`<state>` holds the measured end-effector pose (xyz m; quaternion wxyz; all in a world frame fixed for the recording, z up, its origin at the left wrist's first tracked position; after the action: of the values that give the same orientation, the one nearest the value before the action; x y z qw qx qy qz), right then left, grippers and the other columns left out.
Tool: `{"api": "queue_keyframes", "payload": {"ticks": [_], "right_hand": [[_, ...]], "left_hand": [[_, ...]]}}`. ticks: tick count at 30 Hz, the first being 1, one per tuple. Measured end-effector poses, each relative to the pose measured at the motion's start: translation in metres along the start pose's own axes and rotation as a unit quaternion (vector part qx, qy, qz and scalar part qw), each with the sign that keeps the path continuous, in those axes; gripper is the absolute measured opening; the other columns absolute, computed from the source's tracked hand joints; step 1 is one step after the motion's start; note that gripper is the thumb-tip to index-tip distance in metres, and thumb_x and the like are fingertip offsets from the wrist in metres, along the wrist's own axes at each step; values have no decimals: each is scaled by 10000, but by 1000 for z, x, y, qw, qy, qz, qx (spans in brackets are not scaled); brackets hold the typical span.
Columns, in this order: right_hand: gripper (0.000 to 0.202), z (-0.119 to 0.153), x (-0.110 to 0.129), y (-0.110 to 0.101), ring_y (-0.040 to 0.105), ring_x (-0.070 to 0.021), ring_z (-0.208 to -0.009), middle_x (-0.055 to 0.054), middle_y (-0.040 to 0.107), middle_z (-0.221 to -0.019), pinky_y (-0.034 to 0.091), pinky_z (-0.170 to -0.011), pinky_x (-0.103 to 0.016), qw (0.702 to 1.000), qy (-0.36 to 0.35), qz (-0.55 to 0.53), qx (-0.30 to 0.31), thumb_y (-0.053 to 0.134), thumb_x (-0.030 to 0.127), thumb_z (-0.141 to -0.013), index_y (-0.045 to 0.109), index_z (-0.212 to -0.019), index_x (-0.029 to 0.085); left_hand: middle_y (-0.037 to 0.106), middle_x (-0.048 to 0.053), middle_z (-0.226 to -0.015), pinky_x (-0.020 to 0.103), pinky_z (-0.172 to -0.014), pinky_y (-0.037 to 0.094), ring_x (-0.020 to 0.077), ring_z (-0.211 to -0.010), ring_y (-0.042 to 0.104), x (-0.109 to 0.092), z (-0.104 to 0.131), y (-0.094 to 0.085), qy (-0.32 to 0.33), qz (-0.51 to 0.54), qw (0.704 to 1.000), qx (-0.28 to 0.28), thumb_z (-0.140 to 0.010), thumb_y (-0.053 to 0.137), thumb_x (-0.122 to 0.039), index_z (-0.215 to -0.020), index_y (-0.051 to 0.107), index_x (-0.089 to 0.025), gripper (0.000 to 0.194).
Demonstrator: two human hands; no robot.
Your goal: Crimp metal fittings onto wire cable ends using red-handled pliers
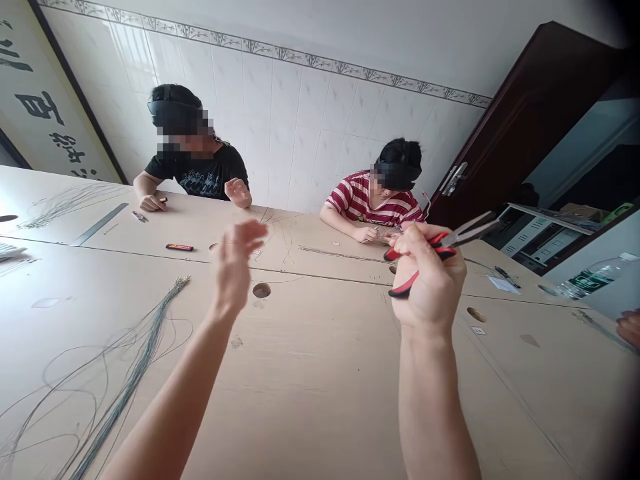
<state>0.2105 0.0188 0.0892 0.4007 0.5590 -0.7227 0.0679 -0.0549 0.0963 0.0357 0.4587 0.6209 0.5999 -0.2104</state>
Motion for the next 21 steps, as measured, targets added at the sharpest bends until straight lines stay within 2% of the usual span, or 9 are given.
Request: {"api": "queue_keyframes", "payload": {"ticks": [3,5,7,10,12,14,15,18,21], "right_hand": [[140,-19,5,5,490,-113,-609,39,481,-626,449,-669,-309,999,-28,26,4,671,284,-776,591,-694,204],[142,-29,2,8,485,-108,-596,45,484,-604,436,-650,-295,999,-31,20,11,680,281,-771,592,-689,204],[141,-35,-5,10,479,-103,-589,46,500,-597,417,-633,-281,1000,-18,8,24,695,276,-763,603,-685,202],[153,-35,-21,15,476,-104,-592,43,517,-605,404,-623,-276,999,16,13,34,707,301,-757,617,-689,199],[169,-29,-32,20,468,-108,-587,45,506,-599,398,-610,-275,998,48,13,46,704,332,-756,616,-702,199],[187,-18,-45,26,456,-110,-583,48,487,-590,381,-591,-268,995,85,9,59,701,352,-748,606,-705,196],[196,-11,-51,29,449,-109,-581,49,478,-589,372,-585,-263,993,103,10,62,697,358,-745,599,-700,195],[233,13,-73,36,410,-99,-558,54,461,-593,344,-559,-252,982,176,18,60,686,389,-739,575,-692,190],[273,36,-93,39,384,-92,-548,54,459,-601,331,-546,-246,973,227,16,42,697,419,-715,561,-692,184]], "left_hand": [[732,136,-983,369,-819,503,229,-911,671,36,36,46,-93,-62,977,183,-948,407,-533,-969,668,-127,484],[736,132,-938,332,-759,495,211,-838,666,46,65,60,-132,-74,945,292,-957,386,-539,-981,666,-120,505],[738,118,-878,288,-641,469,165,-680,633,48,91,66,-180,-66,905,380,-971,350,-540,-998,656,-118,521],[718,82,-689,227,-425,345,83,-387,455,34,126,69,-279,-11,813,512,-987,283,-542,-975,646,-116,559],[651,43,-545,209,-330,231,62,-291,314,12,147,71,-337,69,729,591,-988,261,-545,-940,650,-111,584],[554,2,-451,214,-290,174,58,-260,227,-16,158,71,-356,148,673,631,-976,276,-558,-880,667,-106,604],[508,-10,-433,218,-284,155,58,-262,223,-28,159,70,-353,162,667,636,-962,301,-577,-835,676,-108,614],[428,-13,-459,219,-325,197,81,-363,308,-53,156,61,-344,144,704,605,-900,419,-632,-678,648,-148,580],[369,-13,-474,252,-372,234,103,-421,299,-66,153,51,-350,139,723,579,-851,497,-636,-574,583,-188,533]]}}
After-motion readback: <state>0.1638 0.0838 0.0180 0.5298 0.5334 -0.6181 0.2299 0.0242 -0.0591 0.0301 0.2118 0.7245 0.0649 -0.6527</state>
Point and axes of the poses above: each hand's wrist, its own z-axis away from the middle knuckle, its own y-axis out of the palm, x = y × z, the point moved 6 cm from there along -z, towards the middle knuckle
